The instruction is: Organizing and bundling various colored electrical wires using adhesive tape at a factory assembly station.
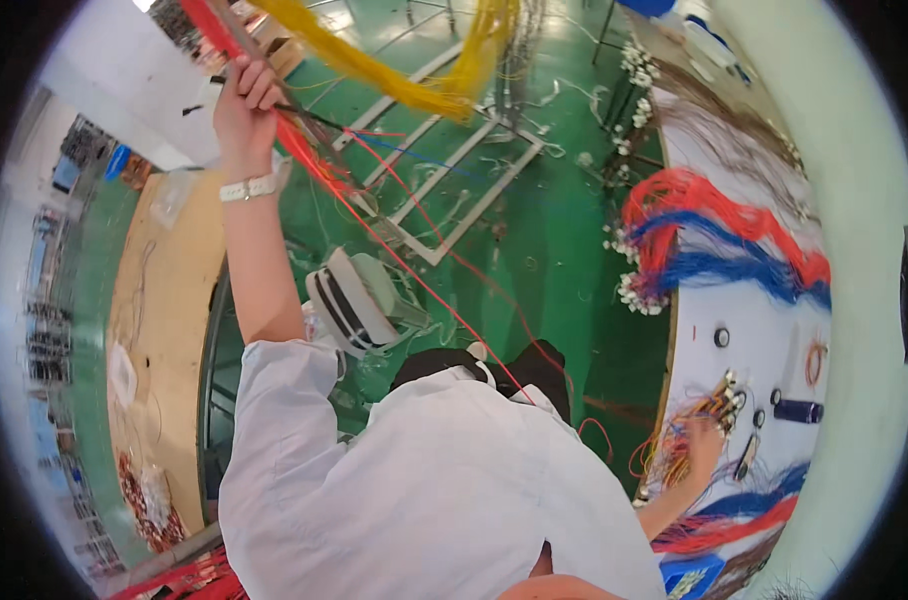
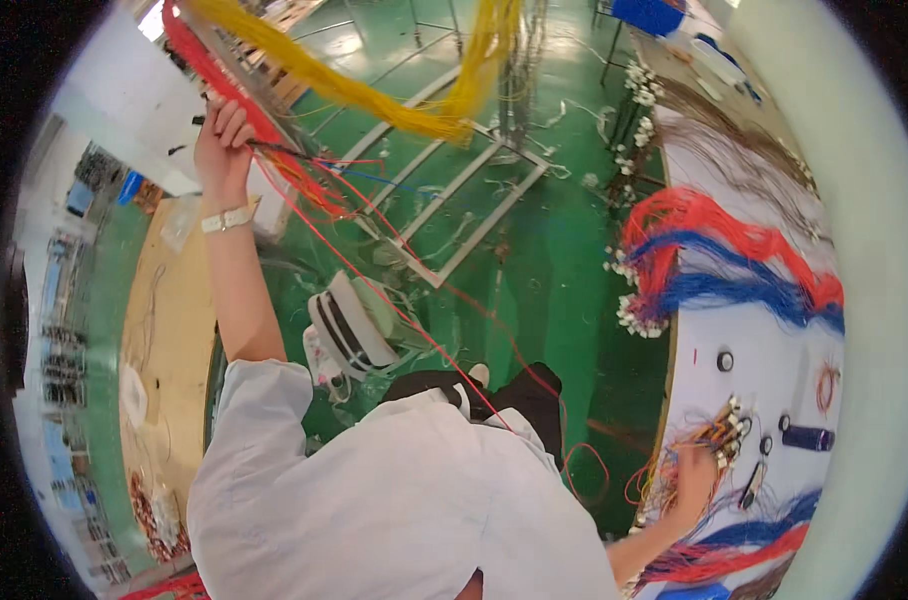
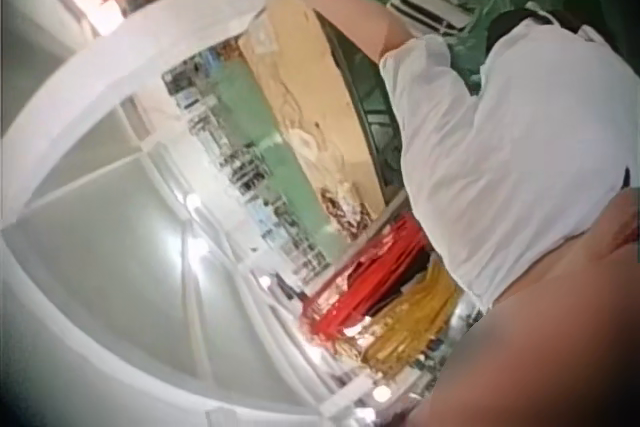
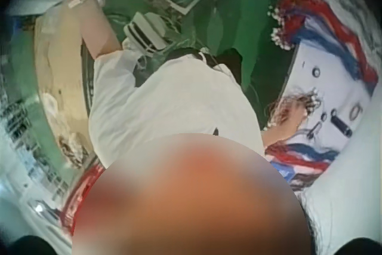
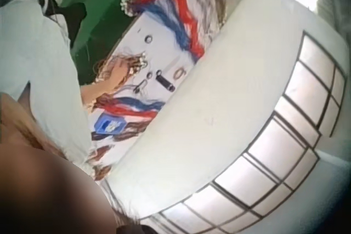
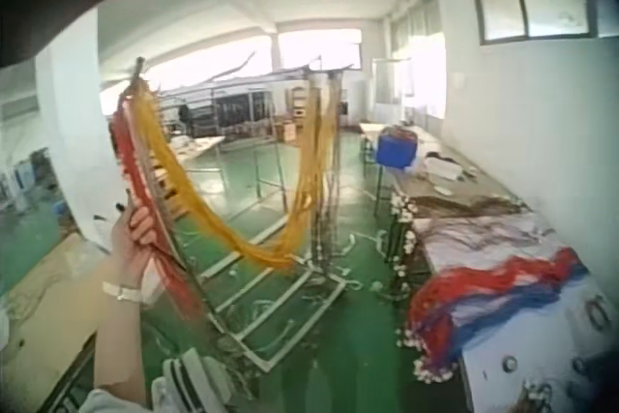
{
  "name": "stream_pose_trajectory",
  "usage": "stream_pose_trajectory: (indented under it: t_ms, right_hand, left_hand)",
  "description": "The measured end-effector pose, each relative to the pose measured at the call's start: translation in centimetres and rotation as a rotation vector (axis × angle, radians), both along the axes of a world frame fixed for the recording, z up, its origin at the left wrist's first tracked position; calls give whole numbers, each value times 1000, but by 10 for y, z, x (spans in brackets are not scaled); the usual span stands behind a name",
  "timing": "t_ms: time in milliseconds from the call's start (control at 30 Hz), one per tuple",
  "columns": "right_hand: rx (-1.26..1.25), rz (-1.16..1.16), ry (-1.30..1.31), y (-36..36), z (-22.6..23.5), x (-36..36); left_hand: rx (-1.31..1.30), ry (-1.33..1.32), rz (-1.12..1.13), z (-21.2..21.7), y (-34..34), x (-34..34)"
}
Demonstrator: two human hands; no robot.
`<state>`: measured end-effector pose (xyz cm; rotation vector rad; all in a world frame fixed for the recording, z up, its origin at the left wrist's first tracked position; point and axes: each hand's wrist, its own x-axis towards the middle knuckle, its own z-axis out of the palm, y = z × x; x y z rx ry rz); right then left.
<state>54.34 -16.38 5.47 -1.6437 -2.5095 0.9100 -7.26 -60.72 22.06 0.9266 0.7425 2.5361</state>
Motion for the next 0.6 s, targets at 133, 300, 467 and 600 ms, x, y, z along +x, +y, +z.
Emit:
stream_pose_trajectory:
  t_ms: [133, 300, 467, 600]
  right_hand:
    - [129, 503, 629, -2, 69, -208]
    - [137, 1147, 1027, -63, 130, -383]
    - [15, 1299, 1013, -89, 146, -470]
    - [-558, 1452, 744, -49, 139, -496]
  left_hand:
    - [-91, 114, 423, 46, 50, 21]
    - [-132, 263, 524, 85, 108, 54]
    - [-346, 176, 638, 119, 201, 95]
    - [-528, 187, 684, 132, 254, 109]
